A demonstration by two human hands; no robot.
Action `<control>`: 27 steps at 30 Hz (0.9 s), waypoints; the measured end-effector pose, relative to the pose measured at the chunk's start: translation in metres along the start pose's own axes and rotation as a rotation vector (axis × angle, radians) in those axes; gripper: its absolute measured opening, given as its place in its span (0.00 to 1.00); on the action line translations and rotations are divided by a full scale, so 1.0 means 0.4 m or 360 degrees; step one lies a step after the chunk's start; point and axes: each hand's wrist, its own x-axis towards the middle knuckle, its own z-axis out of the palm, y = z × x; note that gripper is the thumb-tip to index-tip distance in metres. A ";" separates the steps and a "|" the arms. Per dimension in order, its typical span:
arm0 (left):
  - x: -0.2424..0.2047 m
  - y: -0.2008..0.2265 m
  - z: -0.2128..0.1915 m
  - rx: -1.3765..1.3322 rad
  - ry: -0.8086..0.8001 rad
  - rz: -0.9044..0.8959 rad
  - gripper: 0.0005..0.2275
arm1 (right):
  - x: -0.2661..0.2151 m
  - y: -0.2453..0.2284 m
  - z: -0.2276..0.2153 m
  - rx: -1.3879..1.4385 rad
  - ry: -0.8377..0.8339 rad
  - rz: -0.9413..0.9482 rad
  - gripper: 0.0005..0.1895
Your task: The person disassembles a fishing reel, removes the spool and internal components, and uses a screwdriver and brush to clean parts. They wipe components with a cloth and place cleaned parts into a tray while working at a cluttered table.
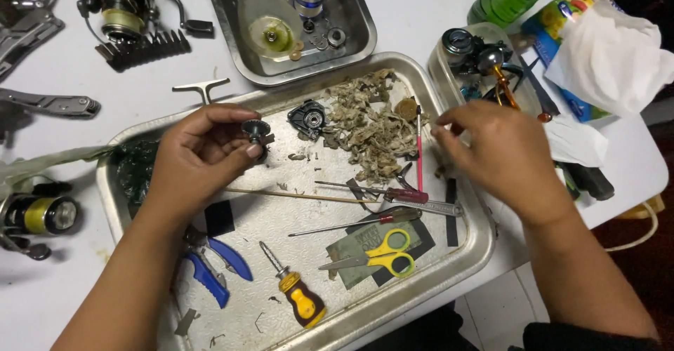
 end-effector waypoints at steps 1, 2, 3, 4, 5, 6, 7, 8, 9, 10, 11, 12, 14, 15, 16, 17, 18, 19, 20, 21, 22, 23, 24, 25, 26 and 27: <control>0.001 -0.001 -0.001 -0.0001 -0.0006 0.0000 0.16 | -0.015 0.001 0.021 -0.0001 0.0000 0.0006 0.09; 0.001 -0.002 -0.002 0.0015 -0.0005 0.0004 0.16 | -0.029 0.003 0.042 -0.0026 -0.0027 -0.0073 0.08; 0.001 -0.003 -0.004 0.0030 -0.0005 0.0009 0.17 | -0.042 0.004 0.063 -0.0052 -0.0054 -0.0151 0.11; 0.001 0.000 -0.002 0.0032 -0.0005 0.0008 0.17 | -0.051 0.007 0.077 -0.0050 -0.0054 -0.0151 0.11; 0.000 0.001 0.000 -0.0027 -0.0002 0.0003 0.18 | -0.059 0.009 0.092 -0.0102 0.0043 -0.0250 0.09; -0.001 0.003 0.002 -0.0085 0.0001 -0.0004 0.19 | -0.068 0.012 0.106 -0.0154 0.0139 -0.0348 0.09; -0.001 0.002 0.002 -0.0084 -0.0001 -0.0006 0.19 | -0.063 0.014 0.108 -0.0152 0.0138 -0.0347 0.09; -0.001 0.001 0.002 -0.0114 -0.0008 -0.0006 0.20 | -0.057 0.016 0.110 -0.0110 0.0173 -0.0495 0.09; -0.001 0.001 0.003 -0.0143 -0.0016 -0.0006 0.20 | -0.052 0.019 0.112 -0.0067 0.0209 -0.0642 0.09; -0.001 0.001 0.002 -0.0142 -0.0016 -0.0003 0.20 | -0.051 0.024 0.122 -0.0067 0.0211 -0.0642 0.09; 0.000 0.002 0.001 -0.0130 -0.0026 0.0018 0.20 | -0.051 0.029 0.132 -0.0088 0.0217 -0.0691 0.09; -0.001 0.002 0.001 -0.0118 -0.0036 0.0037 0.20 | -0.052 0.034 0.142 -0.0108 0.0220 -0.0739 0.09; -0.002 0.002 0.000 -0.0116 -0.0033 0.0041 0.20 | -0.053 0.047 0.152 -0.0153 0.0182 -0.0765 0.11; -0.003 0.003 0.000 -0.0116 -0.0030 0.0047 0.20 | -0.053 0.053 0.157 -0.0201 0.0145 -0.0791 0.13; -0.003 0.003 -0.001 -0.0113 -0.0031 0.0046 0.20 | -0.052 0.055 0.157 -0.0198 0.0145 -0.0790 0.13; -0.003 0.002 -0.001 -0.0104 -0.0024 0.0052 0.20 | -0.051 0.057 0.158 -0.0239 0.0239 -0.0861 0.12; -0.003 0.002 -0.002 -0.0095 -0.0017 0.0059 0.21 | -0.049 0.059 0.157 -0.0280 0.0334 -0.0931 0.11; -0.002 -0.001 -0.002 -0.0094 -0.0018 0.0059 0.21 | -0.048 0.056 0.148 -0.0279 0.0334 -0.0930 0.11; -0.003 -0.005 -0.003 -0.0112 -0.0019 0.0072 0.21 | -0.046 0.054 0.139 -0.0292 0.0411 -0.1017 0.10; -0.003 -0.008 -0.004 -0.0131 -0.0021 0.0086 0.20 | -0.044 0.052 0.129 -0.0305 0.0489 -0.1103 0.08; -0.003 -0.007 -0.004 -0.0132 -0.0019 0.0085 0.20 | -0.044 0.055 0.127 -0.0304 0.0488 -0.1106 0.08; -0.004 -0.005 -0.004 -0.0115 -0.0014 0.0077 0.21 | -0.043 0.058 0.124 -0.0321 0.0527 -0.1151 0.07; -0.004 -0.002 -0.004 -0.0097 -0.0011 0.0069 0.21 | -0.043 0.061 0.122 -0.0337 0.0567 -0.1195 0.06; -0.003 -0.005 -0.003 -0.0098 -0.0010 0.0068 0.21 | -0.042 0.065 0.118 -0.0337 0.0565 -0.1196 0.06; -0.003 -0.007 -0.004 -0.0121 -0.0014 0.0086 0.20 | -0.040 0.070 0.114 -0.0317 0.0612 -0.1243 0.05; -0.003 -0.009 -0.004 -0.0145 -0.0018 0.0104 0.20 | -0.039 0.074 0.110 -0.0297 0.0658 -0.1289 0.04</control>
